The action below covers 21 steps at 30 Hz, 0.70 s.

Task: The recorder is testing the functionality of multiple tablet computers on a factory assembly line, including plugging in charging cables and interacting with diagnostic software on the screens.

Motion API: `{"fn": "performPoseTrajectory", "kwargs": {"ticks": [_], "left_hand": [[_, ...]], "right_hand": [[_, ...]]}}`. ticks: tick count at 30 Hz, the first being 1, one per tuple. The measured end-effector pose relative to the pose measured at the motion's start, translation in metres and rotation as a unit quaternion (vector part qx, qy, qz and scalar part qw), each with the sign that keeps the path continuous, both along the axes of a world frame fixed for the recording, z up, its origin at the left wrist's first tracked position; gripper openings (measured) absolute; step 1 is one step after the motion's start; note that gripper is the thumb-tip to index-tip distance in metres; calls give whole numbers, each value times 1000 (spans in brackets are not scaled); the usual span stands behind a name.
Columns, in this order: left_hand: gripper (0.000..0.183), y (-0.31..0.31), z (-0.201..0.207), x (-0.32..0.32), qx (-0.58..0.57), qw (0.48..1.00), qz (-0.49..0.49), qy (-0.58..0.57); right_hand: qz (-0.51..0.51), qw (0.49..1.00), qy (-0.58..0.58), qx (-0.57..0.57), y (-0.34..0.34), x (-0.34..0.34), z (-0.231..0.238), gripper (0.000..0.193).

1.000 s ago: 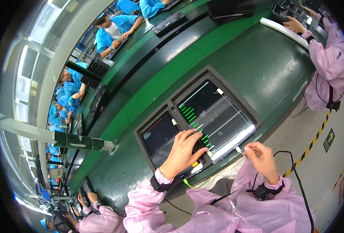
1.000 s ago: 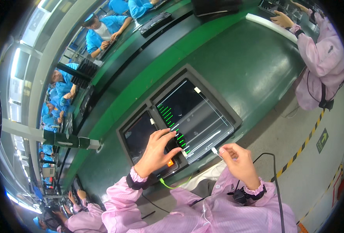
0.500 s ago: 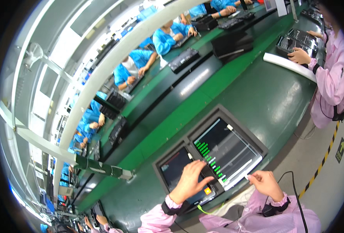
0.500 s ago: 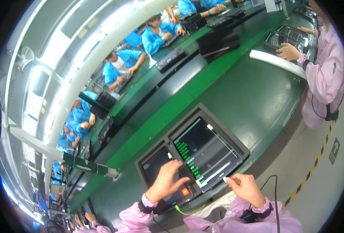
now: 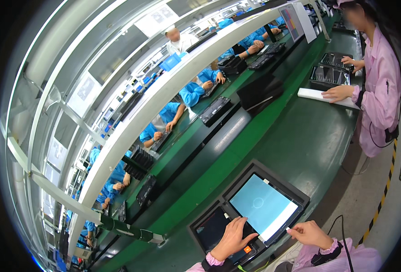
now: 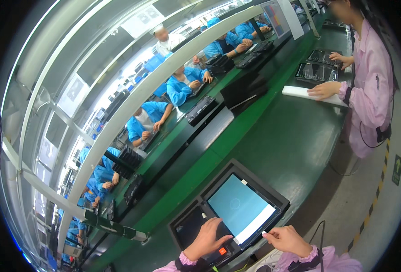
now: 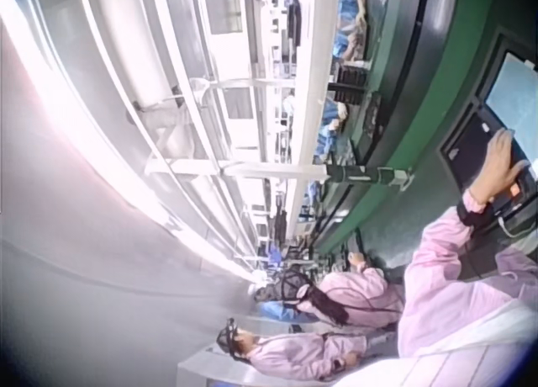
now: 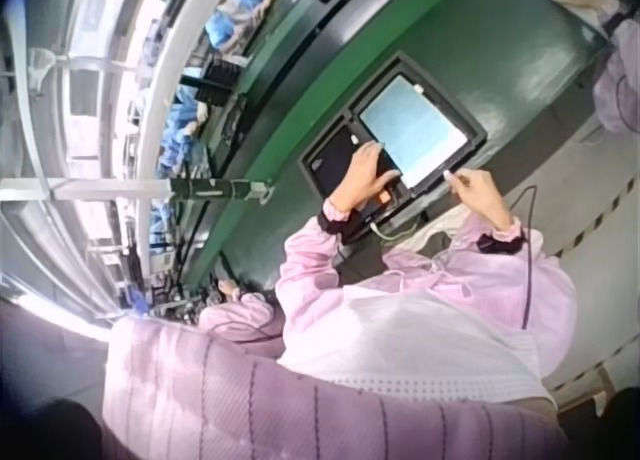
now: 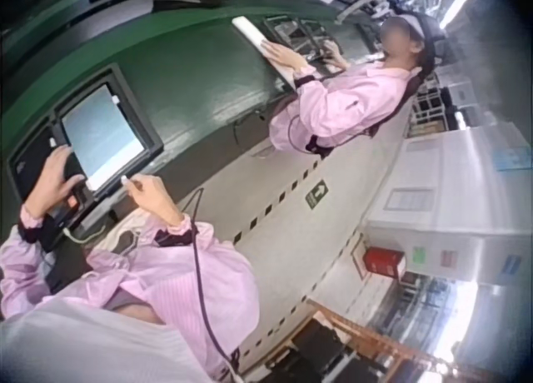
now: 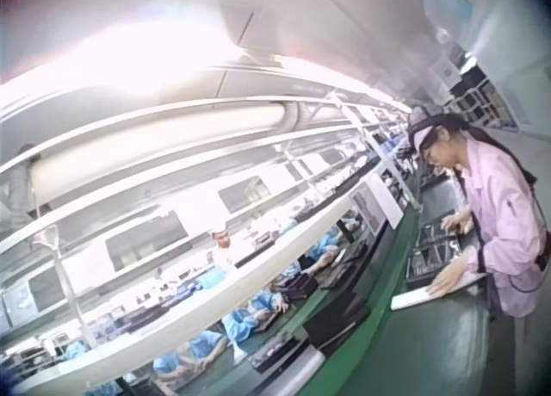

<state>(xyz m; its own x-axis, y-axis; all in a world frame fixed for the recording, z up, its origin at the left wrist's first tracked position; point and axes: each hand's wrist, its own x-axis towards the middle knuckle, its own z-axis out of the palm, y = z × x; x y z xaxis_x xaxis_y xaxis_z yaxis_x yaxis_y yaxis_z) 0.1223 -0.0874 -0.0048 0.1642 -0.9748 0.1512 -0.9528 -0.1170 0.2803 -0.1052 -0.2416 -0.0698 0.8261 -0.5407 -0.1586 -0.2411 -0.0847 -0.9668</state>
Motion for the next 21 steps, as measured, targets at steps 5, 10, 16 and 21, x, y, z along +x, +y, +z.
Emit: {"fn": "performPoseTrajectory", "kwargs": {"ticks": [5,10,16,21], "left_hand": [[62,1,-4,-2,21,999,17,30],[62,4,-3,-5,30,998,30,42],[62,4,-5,-7,49,997,46,36],[65,3,-11,-5,53,998,35,26]], "right_hand": [[2,1000,10,23,1,0,3,29],[7,1000,11,21,0,1,4,27],[3,999,14,31,0,0,8,26],[14,999,13,28,0,2,11,26]]}}
